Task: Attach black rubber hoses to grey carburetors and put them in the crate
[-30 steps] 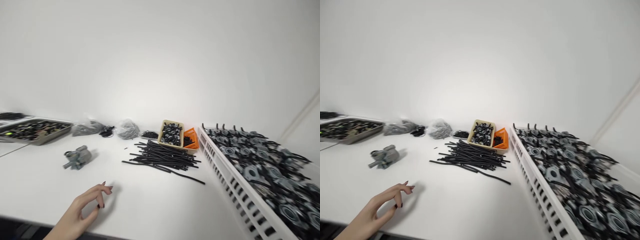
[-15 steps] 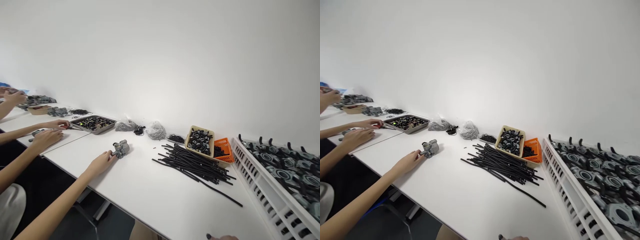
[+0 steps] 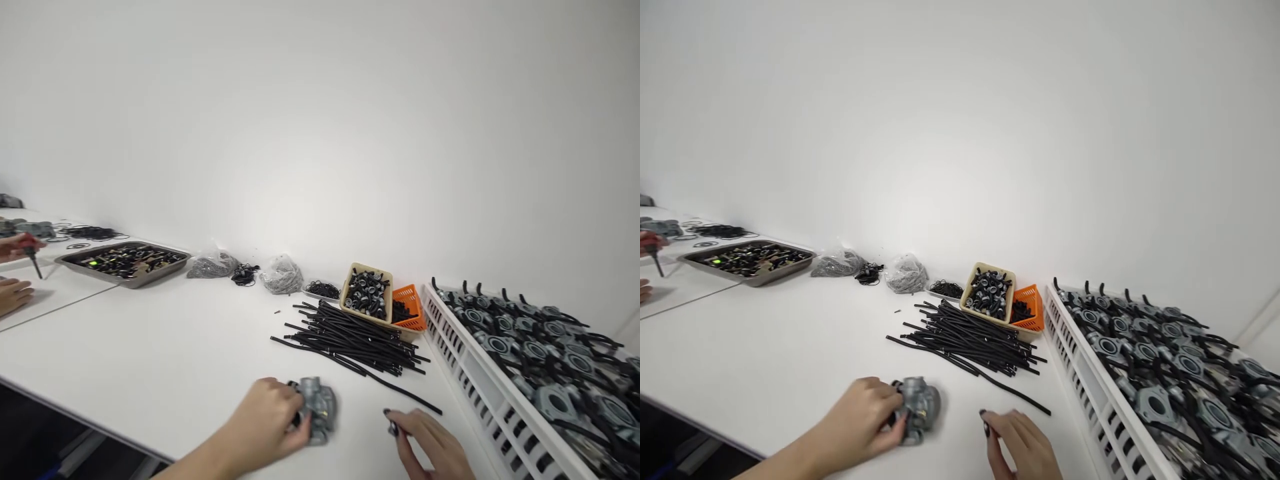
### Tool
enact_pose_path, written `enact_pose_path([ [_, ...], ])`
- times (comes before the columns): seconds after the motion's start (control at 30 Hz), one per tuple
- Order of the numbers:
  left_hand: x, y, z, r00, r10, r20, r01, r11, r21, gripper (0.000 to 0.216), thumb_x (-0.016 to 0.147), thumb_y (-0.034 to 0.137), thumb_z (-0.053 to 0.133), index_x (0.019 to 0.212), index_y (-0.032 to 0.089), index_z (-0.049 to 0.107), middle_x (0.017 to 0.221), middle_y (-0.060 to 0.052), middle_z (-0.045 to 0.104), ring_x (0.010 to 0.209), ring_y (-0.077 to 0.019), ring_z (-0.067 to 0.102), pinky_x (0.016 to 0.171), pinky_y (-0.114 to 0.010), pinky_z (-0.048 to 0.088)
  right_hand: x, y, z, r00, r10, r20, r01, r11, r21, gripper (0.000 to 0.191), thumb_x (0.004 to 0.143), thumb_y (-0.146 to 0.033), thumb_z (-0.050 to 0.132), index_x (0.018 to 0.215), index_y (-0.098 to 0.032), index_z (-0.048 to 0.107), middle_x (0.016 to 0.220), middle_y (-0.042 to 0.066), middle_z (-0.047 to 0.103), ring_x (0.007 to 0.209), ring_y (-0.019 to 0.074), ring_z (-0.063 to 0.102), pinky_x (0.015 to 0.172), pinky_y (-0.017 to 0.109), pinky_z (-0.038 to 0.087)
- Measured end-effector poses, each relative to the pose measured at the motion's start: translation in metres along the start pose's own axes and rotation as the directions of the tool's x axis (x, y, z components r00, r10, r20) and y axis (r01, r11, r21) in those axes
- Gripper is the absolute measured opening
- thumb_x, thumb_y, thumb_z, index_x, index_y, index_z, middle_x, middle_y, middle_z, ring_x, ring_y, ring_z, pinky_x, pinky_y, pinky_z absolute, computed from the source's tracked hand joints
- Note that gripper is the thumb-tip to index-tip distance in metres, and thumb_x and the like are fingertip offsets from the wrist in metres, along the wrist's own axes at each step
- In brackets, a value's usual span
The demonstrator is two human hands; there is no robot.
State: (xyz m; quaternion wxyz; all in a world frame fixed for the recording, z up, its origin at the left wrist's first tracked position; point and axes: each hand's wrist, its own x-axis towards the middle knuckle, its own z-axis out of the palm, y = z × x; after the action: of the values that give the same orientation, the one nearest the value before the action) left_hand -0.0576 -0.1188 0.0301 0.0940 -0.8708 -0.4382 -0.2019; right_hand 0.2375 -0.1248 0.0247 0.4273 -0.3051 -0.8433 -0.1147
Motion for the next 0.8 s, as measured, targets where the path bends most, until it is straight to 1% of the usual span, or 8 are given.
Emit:
enact_pose_path([
  [0.1,0.045,0.042,0.011,0.997,0.081,-0.015,-0.082,0.993,-0.087,0.020,0.077,0.029,0.054,0.060,0.020,0.056,0.055,-0.001,0.064,0.047,-0.0146,0.057,0.051,-0.027,0.035,0.029,0.006,0.009,0.997,0.052,-0.055,-0.049,0.998,0.048,0.022,0.088,-0.011,0.051,0.103,-0.021,0.063,0.077,0.004,0.072,0.067,0.0156,0.069,0.063,0.024,0.057],
  [0.2,0.082,0.062,0.027,0.993,0.114,-0.010,-0.115,0.984,-0.137,0.023,0.073,0.035,0.056,0.056,0.020,0.056,0.055,-0.002,0.065,0.046,-0.0151,0.055,0.048,-0.028,0.030,0.051,0.022,0.019,0.972,0.222,-0.081,-0.217,0.974,0.067,0.019,0.089,-0.018,0.049,0.098,-0.019,0.066,0.079,0.005,0.072,0.067,0.0155,0.067,0.065,0.025,0.055],
  [0.33,0.110,0.063,0.048,0.987,0.142,-0.072,-0.154,0.967,-0.205,0.027,0.071,0.035,0.057,0.051,0.019,0.050,0.050,-0.002,0.059,0.044,-0.0140,0.049,0.047,-0.029,0.025,0.077,0.061,0.042,0.859,0.512,-0.024,-0.509,0.858,0.064,0.023,0.089,-0.027,0.047,0.093,-0.018,0.068,0.071,0.004,0.070,0.060,0.0162,0.064,0.060,0.025,0.051],
  [0.43,0.113,0.051,0.059,0.968,0.115,-0.225,-0.185,0.928,-0.324,0.027,0.069,0.036,0.058,0.054,0.020,0.045,0.052,0.000,0.054,0.049,-0.0136,0.047,0.049,-0.028,0.029,0.100,0.094,0.065,0.814,0.581,0.032,-0.580,0.814,-0.023,0.024,0.088,-0.030,0.047,0.093,-0.019,0.068,0.071,0.003,0.070,0.060,0.0171,0.064,0.064,0.027,0.050],
  [0.53,0.105,0.036,0.067,0.933,-0.003,-0.359,-0.169,0.880,-0.445,0.030,0.060,0.042,0.066,0.073,0.020,0.051,0.073,-0.004,0.059,0.068,-0.0185,0.052,0.062,-0.031,0.041,0.126,0.125,0.090,0.786,0.613,0.083,-0.599,0.787,-0.147,0.028,0.089,-0.030,0.047,0.105,-0.020,0.068,0.077,0.003,0.071,0.072,0.0191,0.066,0.070,0.028,0.049],
  [0.6,0.099,0.029,0.071,0.937,-0.014,-0.350,-0.185,0.828,-0.529,0.057,0.052,0.049,0.074,0.096,0.019,0.053,0.094,-0.007,0.061,0.084,-0.0226,0.055,0.076,-0.035,0.045,0.144,0.142,0.105,0.765,0.634,0.112,-0.595,0.763,-0.252,0.033,0.089,-0.030,0.048,0.116,-0.020,0.065,0.078,0.003,0.071,0.079,0.0203,0.067,0.073,0.029,0.048],
  [0.67,0.097,0.025,0.076,0.954,0.065,-0.292,-0.233,0.773,-0.590,0.080,0.047,0.054,0.078,0.114,0.021,0.048,0.112,-0.008,0.058,0.099,-0.0250,0.055,0.089,-0.038,0.044,0.159,0.154,0.118,0.744,0.656,0.123,-0.595,0.735,-0.325,0.035,0.088,-0.029,0.052,0.120,-0.020,0.063,0.078,0.004,0.071,0.080,0.0210,0.067,0.074,0.029,0.047],
  [0.8,0.098,0.023,0.089,0.976,0.111,-0.185,-0.207,0.721,-0.661,0.093,0.045,0.056,0.080,0.124,0.024,0.044,0.125,-0.009,0.056,0.108,-0.0263,0.056,0.097,-0.037,0.043,0.173,0.167,0.133,0.739,0.667,0.094,-0.608,0.720,-0.333,0.023,0.086,-0.025,0.055,0.102,-0.021,0.070,0.081,0.006,0.069,0.078,0.0204,0.065,0.074,0.030,0.046],
])
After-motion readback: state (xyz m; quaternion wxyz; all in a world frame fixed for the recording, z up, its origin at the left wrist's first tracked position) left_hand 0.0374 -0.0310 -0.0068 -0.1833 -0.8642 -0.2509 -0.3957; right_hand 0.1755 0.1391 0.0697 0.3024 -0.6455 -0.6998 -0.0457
